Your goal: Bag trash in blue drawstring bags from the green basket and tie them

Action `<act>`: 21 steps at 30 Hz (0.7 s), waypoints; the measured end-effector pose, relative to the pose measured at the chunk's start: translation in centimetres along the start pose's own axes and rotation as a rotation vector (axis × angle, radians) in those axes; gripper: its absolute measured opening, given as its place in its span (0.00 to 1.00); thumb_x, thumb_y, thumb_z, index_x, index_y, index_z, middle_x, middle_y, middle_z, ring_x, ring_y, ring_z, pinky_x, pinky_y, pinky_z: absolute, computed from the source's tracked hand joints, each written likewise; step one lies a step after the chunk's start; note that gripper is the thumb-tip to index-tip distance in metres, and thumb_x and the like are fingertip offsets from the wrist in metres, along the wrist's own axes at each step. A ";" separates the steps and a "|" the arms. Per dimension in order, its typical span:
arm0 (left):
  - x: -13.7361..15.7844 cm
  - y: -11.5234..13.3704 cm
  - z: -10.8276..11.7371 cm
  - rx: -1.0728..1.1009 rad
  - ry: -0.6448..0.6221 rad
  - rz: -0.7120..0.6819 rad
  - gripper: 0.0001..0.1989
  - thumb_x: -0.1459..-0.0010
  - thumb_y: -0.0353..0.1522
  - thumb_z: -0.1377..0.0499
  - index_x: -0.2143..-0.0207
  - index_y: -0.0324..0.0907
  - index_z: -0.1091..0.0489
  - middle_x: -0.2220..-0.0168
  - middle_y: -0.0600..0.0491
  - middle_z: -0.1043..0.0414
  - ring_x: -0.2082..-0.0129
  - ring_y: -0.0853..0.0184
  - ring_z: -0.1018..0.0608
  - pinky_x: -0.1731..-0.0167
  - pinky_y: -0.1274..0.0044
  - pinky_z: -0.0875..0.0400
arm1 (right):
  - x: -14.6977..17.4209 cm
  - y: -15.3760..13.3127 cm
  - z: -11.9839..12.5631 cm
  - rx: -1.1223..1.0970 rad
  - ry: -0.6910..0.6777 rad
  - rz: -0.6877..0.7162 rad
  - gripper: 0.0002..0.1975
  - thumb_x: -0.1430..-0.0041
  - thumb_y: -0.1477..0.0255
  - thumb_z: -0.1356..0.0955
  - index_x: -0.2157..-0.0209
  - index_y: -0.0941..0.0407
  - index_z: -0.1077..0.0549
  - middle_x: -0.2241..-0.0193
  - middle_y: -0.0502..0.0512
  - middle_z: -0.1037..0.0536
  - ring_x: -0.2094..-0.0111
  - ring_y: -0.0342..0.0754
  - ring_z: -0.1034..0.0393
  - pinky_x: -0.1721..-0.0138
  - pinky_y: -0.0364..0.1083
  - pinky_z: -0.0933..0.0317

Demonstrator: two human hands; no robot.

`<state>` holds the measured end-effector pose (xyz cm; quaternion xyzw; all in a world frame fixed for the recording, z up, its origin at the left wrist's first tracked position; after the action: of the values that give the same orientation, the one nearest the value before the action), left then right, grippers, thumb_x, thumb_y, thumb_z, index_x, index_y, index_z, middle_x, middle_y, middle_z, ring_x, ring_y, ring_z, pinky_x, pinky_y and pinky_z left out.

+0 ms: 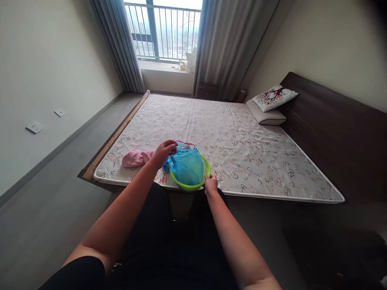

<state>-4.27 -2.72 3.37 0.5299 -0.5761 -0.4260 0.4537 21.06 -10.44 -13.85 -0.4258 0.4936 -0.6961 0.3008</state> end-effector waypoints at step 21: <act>0.3 -1.4 -3.3 -0.569 -0.239 -0.203 0.05 0.43 0.26 0.34 0.64 0.43 0.19 0.68 0.52 0.22 0.70 0.65 0.24 0.68 0.76 0.33 | -2.0 -17.2 -3.0 0.101 -0.281 0.636 0.05 0.40 0.68 0.29 0.65 0.53 0.22 0.57 0.59 0.17 0.49 0.56 0.24 0.37 0.59 0.34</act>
<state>-0.73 -3.12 2.75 0.3829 -0.4275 -0.6721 0.4679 19.34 -1.72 1.37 -0.3270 0.5202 -0.5258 0.5882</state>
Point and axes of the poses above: each hand's wrist, its own x-axis away from the middle knuckle, its own z-axis out of the back of the hand, y = z × x, the point moved 3 cm from there along -x, towards the middle knuckle
